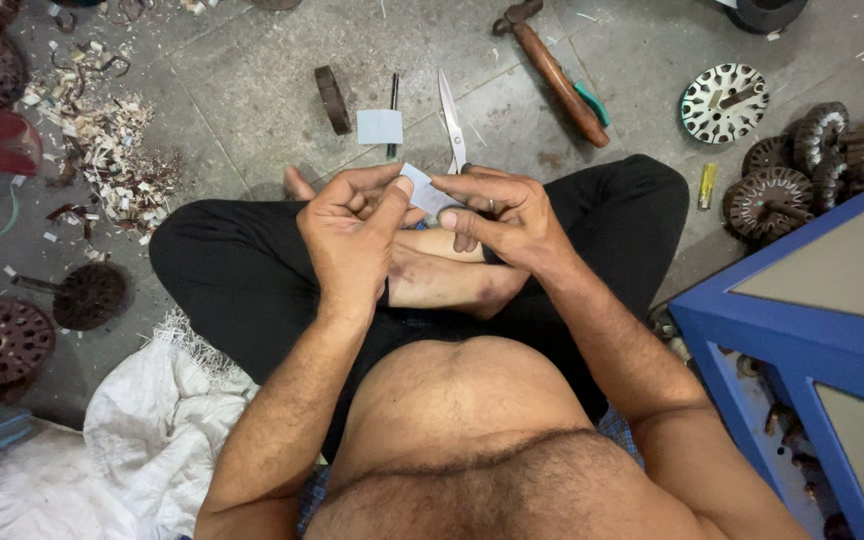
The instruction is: The person sits on the floor and uses scissors to cut small pieces from a white strip. They fold the cut pieces, place them into a circular mold, and then use a ruler and marker to measure and mark a larger white sheet.
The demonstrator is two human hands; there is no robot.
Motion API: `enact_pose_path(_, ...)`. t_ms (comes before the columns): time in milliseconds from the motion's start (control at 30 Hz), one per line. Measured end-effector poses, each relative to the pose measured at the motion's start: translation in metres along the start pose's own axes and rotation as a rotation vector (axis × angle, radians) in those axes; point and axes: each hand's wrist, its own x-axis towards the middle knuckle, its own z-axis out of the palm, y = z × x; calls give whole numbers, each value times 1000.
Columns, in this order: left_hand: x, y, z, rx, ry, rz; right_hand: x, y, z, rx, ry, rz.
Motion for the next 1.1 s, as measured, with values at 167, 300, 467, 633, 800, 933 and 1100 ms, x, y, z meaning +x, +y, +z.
enact_pose_path(167,1,-1,0,-11,1,1,0,1,0,1,-2,17)
enact_pose_path(300,1,-1,-1,-8,6,-9,1,3,-1,6,-8,16)
enact_pose_path(467,1,-1,-1,10,8,-12,0,4,-1,9,-6,14)
enact_pose_path(633,1,-1,-1,14,12,-22,0,4,-1,17,-7,10)
enact_pose_path(800,1,0,0,-1,9,-23,0,6,-2,7,-7,0)
enact_pose_path(933,1,2,-1,27,4,-29,2,5,0,20,-16,-28)
enact_pose_path(1100,1,-3,-1,-28,32,-55,3,-9,3,-158,45,84)
